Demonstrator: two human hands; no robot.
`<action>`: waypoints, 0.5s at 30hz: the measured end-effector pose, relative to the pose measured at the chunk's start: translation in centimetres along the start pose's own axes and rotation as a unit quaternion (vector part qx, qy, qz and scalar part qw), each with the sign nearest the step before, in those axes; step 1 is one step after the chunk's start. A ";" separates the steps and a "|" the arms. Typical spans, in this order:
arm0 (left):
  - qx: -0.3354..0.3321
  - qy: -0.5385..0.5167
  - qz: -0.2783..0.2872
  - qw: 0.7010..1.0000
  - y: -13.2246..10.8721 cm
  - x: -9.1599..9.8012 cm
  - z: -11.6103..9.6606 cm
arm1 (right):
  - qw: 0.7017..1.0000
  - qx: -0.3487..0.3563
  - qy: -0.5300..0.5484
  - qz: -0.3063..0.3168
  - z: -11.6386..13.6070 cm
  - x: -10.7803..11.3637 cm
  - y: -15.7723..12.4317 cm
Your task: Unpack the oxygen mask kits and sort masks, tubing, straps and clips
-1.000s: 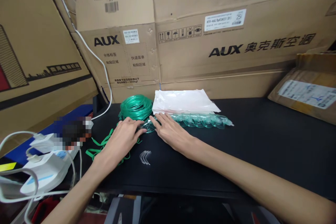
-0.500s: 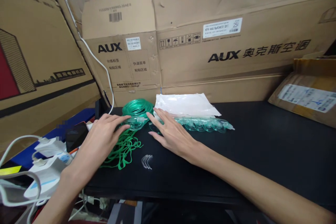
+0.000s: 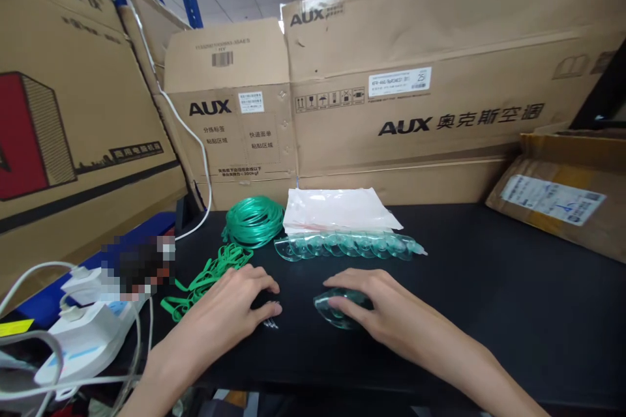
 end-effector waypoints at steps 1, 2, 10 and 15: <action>0.006 0.000 0.010 1.000 0.1 -0.3 0.1 | 1.000 -0.001 0.005 0.004 -0.3 0.1 -0.3; 0.011 0.001 0.015 1.000 0.3 -0.5 0.1 | 1.000 -0.001 0.009 0.007 -0.5 0.2 -0.5; 0.022 -0.018 0.039 0.999 1.0 -1.1 0.3 | 0.999 -0.033 0.003 0.004 -2.7 1.1 -1.5; 0.024 -0.007 0.026 0.999 1.1 -0.7 -0.3 | 0.999 -0.037 0.010 0.022 -2.7 1.2 -1.9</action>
Point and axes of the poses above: each hand's wrist, its own y-axis towards the middle knuckle, its own x-axis out of the back of the hand, z = x × y, the point moved 10 cm from there along y, towards the middle knuckle, and after that the axes turned 4 degrees about -z, right-handed, at the moved point
